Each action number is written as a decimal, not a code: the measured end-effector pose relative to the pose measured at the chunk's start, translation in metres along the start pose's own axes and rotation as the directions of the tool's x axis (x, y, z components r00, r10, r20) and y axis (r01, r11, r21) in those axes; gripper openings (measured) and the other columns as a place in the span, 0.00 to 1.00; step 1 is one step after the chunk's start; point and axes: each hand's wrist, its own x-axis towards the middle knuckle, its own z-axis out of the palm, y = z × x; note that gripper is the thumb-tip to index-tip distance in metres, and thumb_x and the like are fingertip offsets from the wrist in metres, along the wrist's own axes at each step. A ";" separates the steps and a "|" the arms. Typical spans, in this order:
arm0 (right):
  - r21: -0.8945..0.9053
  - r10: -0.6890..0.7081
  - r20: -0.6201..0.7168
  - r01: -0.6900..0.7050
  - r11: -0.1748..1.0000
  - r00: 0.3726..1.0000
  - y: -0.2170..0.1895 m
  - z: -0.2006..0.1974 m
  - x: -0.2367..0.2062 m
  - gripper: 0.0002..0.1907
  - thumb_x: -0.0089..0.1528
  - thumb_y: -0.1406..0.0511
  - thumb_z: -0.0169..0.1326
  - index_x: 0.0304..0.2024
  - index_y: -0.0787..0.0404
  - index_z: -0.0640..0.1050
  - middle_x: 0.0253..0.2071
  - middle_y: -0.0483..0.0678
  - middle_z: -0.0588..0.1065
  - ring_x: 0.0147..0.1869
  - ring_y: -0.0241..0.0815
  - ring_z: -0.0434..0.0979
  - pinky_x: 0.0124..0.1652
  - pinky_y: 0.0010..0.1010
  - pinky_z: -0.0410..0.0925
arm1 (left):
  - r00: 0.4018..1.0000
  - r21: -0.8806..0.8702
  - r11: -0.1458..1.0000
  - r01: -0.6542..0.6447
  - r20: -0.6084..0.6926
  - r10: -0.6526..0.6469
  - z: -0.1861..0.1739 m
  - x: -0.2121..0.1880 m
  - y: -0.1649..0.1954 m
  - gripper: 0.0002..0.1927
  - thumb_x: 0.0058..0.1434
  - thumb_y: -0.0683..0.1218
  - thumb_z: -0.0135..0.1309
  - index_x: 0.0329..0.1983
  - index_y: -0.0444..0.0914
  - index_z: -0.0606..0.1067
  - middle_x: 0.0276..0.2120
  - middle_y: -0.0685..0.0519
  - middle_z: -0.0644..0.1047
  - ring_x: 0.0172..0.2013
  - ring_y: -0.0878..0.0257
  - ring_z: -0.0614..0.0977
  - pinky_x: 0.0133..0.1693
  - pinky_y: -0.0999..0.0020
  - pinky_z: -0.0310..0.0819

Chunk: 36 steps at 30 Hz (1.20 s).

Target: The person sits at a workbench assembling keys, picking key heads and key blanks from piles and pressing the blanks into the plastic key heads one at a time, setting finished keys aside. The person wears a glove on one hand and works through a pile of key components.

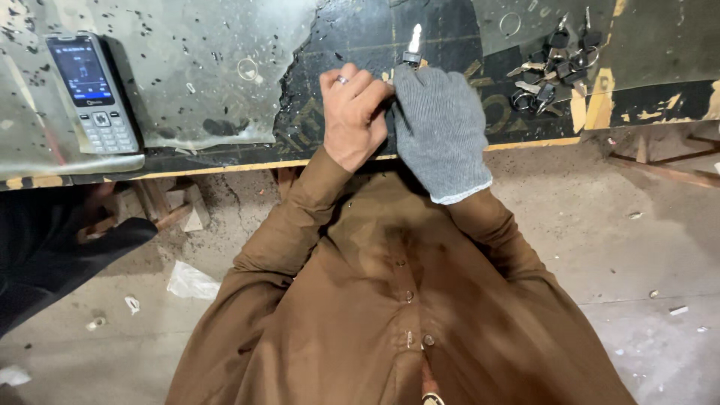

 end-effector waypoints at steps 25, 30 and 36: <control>0.321 0.105 -0.350 0.014 0.947 0.931 0.015 0.024 -0.034 0.21 0.63 0.67 0.67 0.57 0.64 0.78 0.54 0.55 0.78 0.58 0.53 0.80 0.59 0.40 0.73 | 0.797 0.279 0.822 0.497 -0.521 -0.305 -0.194 -0.120 -0.102 0.17 0.71 0.38 0.70 0.57 0.38 0.76 0.69 0.44 0.68 0.67 0.49 0.71 0.66 0.57 0.68; 0.290 0.071 -0.354 0.038 0.956 0.932 0.019 0.026 -0.035 0.21 0.63 0.67 0.68 0.57 0.64 0.78 0.54 0.54 0.78 0.59 0.54 0.79 0.60 0.40 0.72 | 0.800 0.378 0.750 0.542 -0.507 -0.322 -0.194 -0.114 -0.098 0.17 0.65 0.40 0.65 0.56 0.39 0.75 0.67 0.46 0.67 0.66 0.50 0.70 0.65 0.53 0.63; 0.311 0.076 -0.351 0.040 0.950 0.933 0.020 0.025 -0.035 0.21 0.62 0.67 0.68 0.57 0.64 0.78 0.54 0.54 0.79 0.58 0.54 0.80 0.59 0.40 0.73 | 0.798 0.412 0.729 0.547 -0.520 -0.304 -0.193 -0.104 -0.097 0.17 0.69 0.44 0.70 0.54 0.40 0.75 0.64 0.48 0.68 0.64 0.52 0.71 0.65 0.50 0.57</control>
